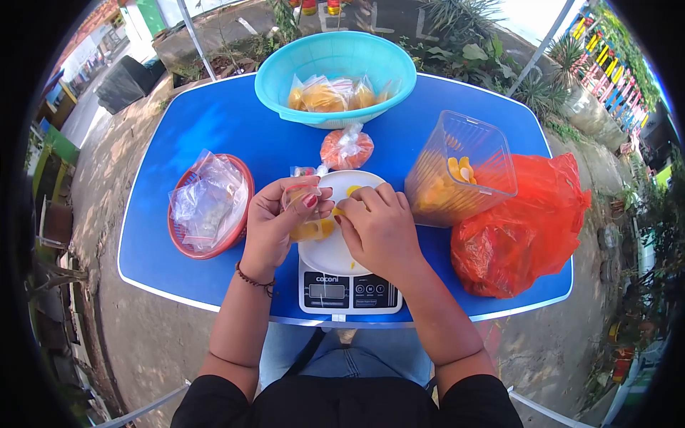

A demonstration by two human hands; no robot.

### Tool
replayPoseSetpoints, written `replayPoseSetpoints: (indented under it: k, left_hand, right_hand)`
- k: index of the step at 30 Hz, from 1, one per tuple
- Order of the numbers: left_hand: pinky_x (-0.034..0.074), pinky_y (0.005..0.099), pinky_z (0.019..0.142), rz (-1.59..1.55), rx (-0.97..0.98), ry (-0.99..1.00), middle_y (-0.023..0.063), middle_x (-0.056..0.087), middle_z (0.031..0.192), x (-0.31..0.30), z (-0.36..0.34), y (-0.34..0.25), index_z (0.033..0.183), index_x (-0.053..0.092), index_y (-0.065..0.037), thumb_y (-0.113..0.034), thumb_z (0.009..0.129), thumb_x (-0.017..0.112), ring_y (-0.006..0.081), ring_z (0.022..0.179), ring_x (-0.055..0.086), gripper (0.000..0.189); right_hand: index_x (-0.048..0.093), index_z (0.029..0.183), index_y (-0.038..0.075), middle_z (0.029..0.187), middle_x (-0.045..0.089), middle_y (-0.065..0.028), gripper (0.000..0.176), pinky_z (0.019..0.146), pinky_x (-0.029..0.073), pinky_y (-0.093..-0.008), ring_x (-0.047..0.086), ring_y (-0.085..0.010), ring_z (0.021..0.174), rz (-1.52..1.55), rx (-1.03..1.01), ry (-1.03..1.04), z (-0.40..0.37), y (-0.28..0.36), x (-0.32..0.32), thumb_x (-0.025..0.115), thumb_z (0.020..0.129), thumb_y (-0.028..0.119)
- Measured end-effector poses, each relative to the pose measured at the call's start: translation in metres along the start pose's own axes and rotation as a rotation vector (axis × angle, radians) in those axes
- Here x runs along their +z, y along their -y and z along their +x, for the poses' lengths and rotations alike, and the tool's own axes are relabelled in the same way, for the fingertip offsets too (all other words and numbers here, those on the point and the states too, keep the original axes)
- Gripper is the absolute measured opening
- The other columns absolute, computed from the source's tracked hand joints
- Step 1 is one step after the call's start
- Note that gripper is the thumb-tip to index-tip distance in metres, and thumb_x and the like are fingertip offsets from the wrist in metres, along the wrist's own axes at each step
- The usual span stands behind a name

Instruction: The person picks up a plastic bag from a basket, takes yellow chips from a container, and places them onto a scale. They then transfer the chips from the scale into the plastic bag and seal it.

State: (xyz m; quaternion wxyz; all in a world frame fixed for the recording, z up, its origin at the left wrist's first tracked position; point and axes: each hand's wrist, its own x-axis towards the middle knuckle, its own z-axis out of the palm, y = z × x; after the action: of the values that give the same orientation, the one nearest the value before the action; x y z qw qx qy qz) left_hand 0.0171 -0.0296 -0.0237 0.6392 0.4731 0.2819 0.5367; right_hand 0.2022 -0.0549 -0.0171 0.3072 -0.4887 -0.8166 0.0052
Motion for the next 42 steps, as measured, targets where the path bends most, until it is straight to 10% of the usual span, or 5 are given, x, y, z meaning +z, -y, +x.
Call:
replayPoseSetpoints:
  k: [5,11,26,42]
  left_hand:
    - [0.059,0.0344,0.079,-0.405,-0.122,0.145,0.0192,0.071,0.107,-0.010,0.002,-0.005,0.122,0.060,0.001,-0.011,0.097,0.063,0.0209,0.084,0.072,0.028]
    - [0.055,0.0310,0.085,0.075,0.022,0.222,0.0153,0.070,0.108,-0.014,-0.004,0.002,0.122,0.061,0.000,-0.015,0.100,0.059,0.0179,0.093,0.069,0.027]
    - [0.057,0.0306,0.087,0.022,-0.060,0.213,0.0172,0.070,0.113,-0.002,-0.004,0.001,0.122,0.060,0.005,-0.004,0.097,0.060,0.0214,0.100,0.071,0.027]
    - [0.056,0.0212,0.073,0.202,-0.066,0.175,0.0085,0.073,0.100,-0.001,-0.004,0.001,0.118,0.068,0.004,-0.003,0.086,0.077,0.0074,0.086,0.067,0.034]
  right_hand:
    - [0.066,0.094,0.004,0.092,0.065,-0.0092,0.011,0.075,0.048,-0.0403,0.061,-0.0275,0.086,0.098,-0.007,-0.111,0.003,-0.007,0.002,0.066,0.083,0.001]
    - [0.065,0.101,-0.003,0.090,0.066,-0.0136,0.016,0.068,0.055,-0.0328,0.068,-0.0258,0.077,0.350,0.161,-0.334,0.002,-0.004,0.000,0.060,0.087,-0.010]
    - [0.063,0.101,-0.006,0.099,0.066,-0.0113,0.013,0.083,0.052,-0.0257,0.064,-0.0133,0.090,0.958,0.204,-0.551,-0.004,0.004,0.003,0.067,0.089,-0.008]
    - [0.071,0.091,0.002,0.093,0.069,-0.0106,0.015,0.075,0.048,-0.0310,0.062,-0.0220,0.081,0.525,-0.085,-0.326,0.002,-0.004,-0.010,0.075,0.077,-0.002]
